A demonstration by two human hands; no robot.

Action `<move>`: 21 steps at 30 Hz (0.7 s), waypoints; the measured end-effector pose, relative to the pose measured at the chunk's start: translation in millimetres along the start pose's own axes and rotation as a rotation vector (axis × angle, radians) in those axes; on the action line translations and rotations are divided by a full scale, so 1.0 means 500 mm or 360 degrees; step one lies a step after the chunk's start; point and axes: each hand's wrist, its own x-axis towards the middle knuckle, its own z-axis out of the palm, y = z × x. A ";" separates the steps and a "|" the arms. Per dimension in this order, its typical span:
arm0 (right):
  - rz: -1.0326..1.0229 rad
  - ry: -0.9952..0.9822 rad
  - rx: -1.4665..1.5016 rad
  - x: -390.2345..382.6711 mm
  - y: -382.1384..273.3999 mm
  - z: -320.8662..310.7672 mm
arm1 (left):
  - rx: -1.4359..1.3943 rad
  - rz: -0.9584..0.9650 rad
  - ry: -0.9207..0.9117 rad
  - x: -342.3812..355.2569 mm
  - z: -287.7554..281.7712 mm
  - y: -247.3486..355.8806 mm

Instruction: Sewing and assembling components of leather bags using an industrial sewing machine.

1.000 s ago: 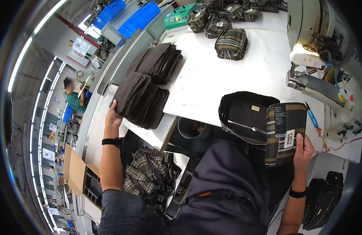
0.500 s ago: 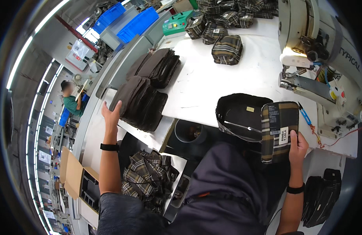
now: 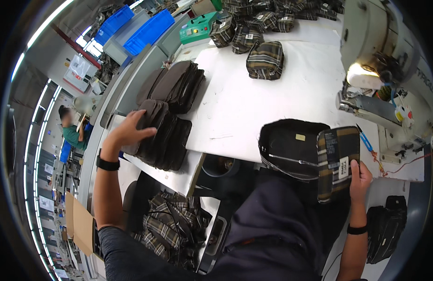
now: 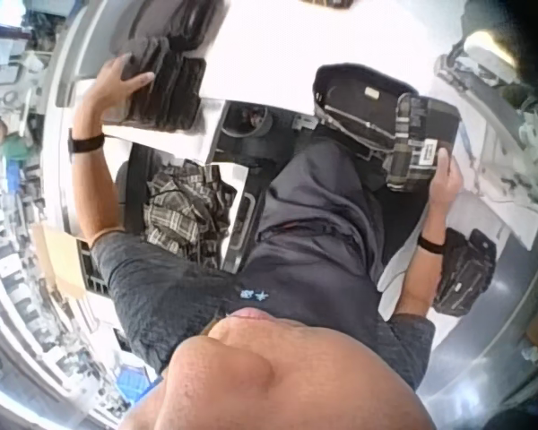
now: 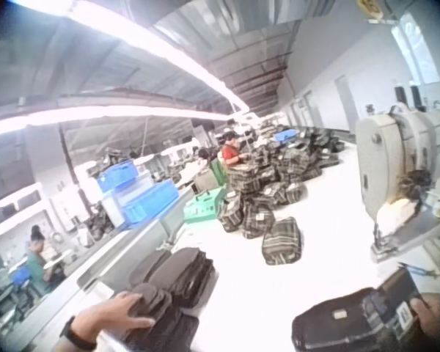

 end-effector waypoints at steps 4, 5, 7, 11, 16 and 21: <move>0.0142 0.0031 0.0028 0.004 -0.006 0.002 | -0.0241 -0.0071 -0.0015 0.159 -0.069 -0.089; 0.0151 0.0027 0.0027 0.005 -0.007 0.002 | -0.0195 -0.0064 0.0027 0.203 -0.070 -0.115; 0.0157 0.0030 -0.0033 0.007 -0.008 0.005 | -0.0152 -0.0039 0.0083 0.281 -0.047 -0.158; 0.0185 0.0072 -0.0092 0.006 -0.013 0.007 | -0.0059 -0.0136 0.0195 0.383 0.050 -0.189; 0.0218 0.0094 -0.0234 0.000 -0.018 0.014 | 0.0172 -0.0208 0.0144 0.422 0.092 -0.191; 0.0234 0.0148 -0.0250 0.004 -0.009 0.016 | 0.0288 -0.0249 0.0448 0.417 0.031 -0.239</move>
